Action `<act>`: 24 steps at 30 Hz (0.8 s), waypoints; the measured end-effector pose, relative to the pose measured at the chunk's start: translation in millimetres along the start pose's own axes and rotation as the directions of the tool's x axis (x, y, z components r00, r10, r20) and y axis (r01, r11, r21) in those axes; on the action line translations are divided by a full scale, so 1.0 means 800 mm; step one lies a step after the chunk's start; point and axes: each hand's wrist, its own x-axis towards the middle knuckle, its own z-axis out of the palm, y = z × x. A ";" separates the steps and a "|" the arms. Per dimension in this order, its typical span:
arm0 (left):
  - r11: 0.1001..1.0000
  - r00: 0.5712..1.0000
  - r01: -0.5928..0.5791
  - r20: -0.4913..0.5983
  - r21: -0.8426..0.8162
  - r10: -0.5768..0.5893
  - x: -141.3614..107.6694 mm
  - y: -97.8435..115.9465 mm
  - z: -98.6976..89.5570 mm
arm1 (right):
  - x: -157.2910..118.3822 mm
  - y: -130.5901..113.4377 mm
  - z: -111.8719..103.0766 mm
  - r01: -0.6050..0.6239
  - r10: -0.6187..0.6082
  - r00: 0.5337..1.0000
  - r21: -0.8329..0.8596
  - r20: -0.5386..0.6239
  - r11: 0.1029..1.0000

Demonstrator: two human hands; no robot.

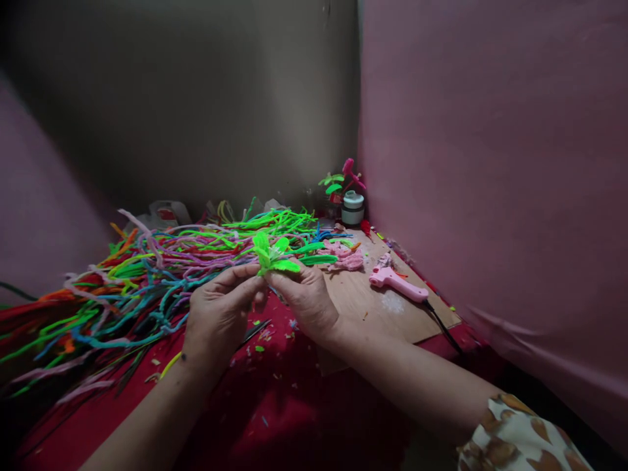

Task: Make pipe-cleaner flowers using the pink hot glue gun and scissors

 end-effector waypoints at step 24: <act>0.984 0.977 0.039 0.201 0.173 -0.074 0.006 0.000 -0.013 | 0.006 0.002 0.000 -0.171 0.168 0.985 0.270 0.036 0.948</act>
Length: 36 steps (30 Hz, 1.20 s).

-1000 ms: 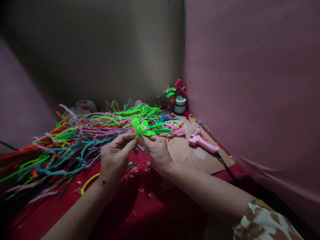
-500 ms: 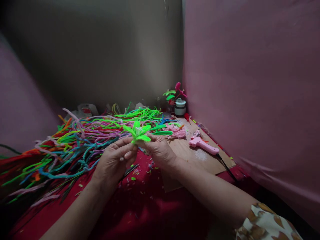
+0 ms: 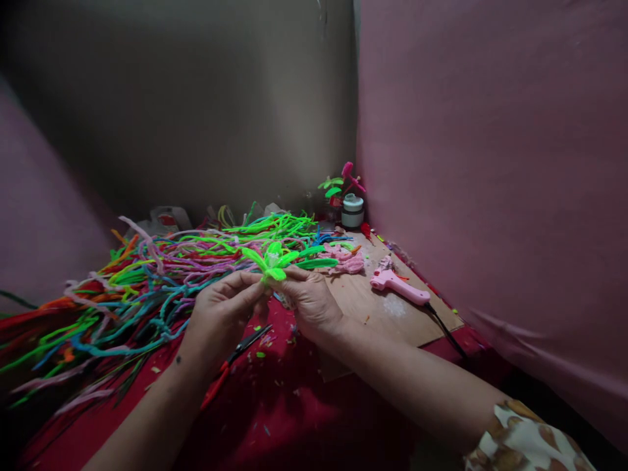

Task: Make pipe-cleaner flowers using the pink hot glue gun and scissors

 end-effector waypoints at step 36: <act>0.983 0.995 0.074 -0.085 0.167 -0.060 -0.009 -0.007 0.009 | 0.006 -0.024 -0.008 -0.005 0.012 0.994 0.063 -0.111 0.998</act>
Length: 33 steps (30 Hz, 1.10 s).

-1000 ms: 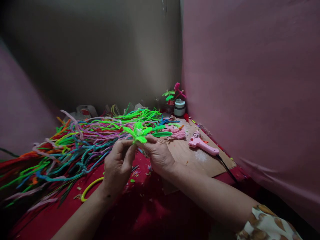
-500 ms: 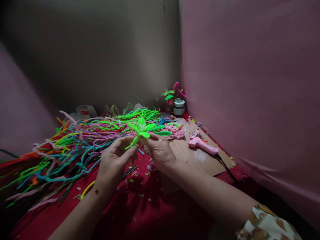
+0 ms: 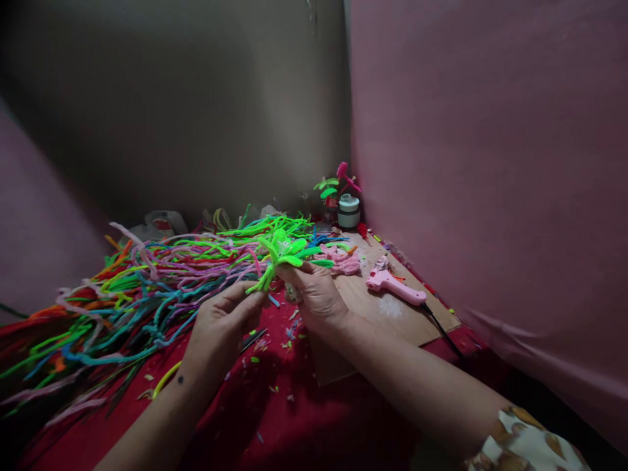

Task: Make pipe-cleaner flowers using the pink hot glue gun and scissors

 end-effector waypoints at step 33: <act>0.964 0.987 -0.155 -0.005 0.218 0.160 -0.006 0.003 0.004 | -0.004 -0.002 0.000 0.026 -0.024 0.997 -0.027 0.068 0.999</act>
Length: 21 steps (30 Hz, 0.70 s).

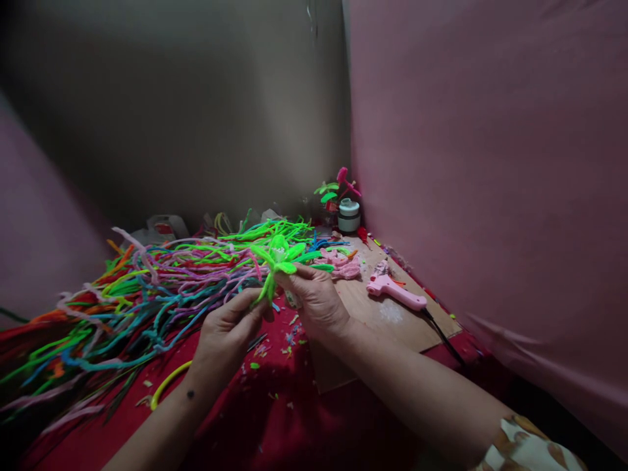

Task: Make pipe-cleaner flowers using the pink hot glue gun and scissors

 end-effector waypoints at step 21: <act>0.999 0.969 -0.009 0.246 -0.038 0.018 0.004 -0.015 -0.012 | -0.006 -0.011 0.000 -0.067 0.066 0.998 0.059 0.024 0.996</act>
